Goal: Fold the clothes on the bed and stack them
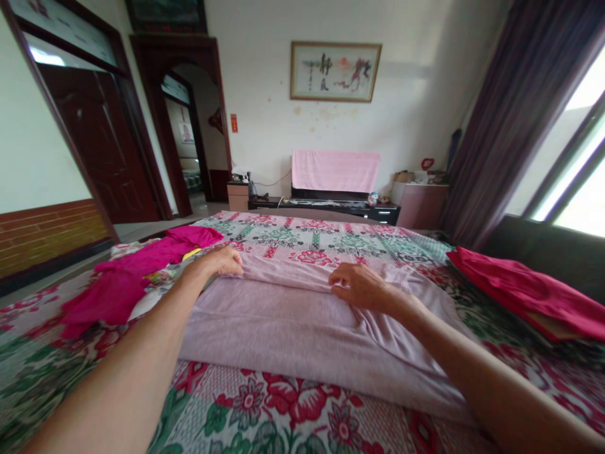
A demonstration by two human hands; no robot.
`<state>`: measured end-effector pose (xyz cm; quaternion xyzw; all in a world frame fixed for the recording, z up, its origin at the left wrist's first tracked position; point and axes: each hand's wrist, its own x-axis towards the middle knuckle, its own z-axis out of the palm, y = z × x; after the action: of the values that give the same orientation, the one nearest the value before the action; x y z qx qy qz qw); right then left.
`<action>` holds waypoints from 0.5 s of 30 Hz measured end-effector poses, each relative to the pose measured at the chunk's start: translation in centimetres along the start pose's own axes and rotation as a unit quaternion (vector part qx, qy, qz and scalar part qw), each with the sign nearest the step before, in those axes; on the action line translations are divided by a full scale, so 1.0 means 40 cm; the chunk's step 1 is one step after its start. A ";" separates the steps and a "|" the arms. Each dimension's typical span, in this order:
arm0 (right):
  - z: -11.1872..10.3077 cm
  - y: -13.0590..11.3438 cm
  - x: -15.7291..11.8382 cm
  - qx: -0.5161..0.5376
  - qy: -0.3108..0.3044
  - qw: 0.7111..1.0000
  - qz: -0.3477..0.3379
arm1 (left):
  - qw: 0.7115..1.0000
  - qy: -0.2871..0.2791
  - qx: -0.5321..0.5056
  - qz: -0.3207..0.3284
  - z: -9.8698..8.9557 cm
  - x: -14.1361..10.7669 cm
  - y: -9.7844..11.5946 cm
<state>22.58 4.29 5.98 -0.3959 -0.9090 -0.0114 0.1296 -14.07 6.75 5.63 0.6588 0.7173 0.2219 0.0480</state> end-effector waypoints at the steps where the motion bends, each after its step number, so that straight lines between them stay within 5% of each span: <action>1: 0.017 -0.013 0.002 -0.004 -0.012 1.000 -0.007 | 0.999 -0.049 0.011 0.009 -0.003 -0.007 0.004; 4: 0.055 -0.030 0.001 -0.021 -0.036 0.999 0.003 | 0.990 -0.129 0.055 0.018 -0.008 -0.020 0.005; 8: 0.073 -0.027 -0.002 -0.041 -0.022 0.998 0.034 | 0.993 -0.075 0.092 -0.003 -0.002 -0.023 -0.007; 12: 0.074 -0.021 -0.002 -0.026 0.018 0.999 0.031 | 0.986 -0.109 0.123 -0.026 -0.002 -0.017 -0.016; 15: 0.072 -0.024 -0.004 -0.028 0.019 0.999 0.024 | 0.999 -0.015 0.047 -0.015 0.002 -0.009 -0.024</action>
<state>21.34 3.88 3.24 -0.4205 -0.8961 -0.0408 0.1361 -14.90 6.38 5.09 0.6531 0.7355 0.1775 0.0312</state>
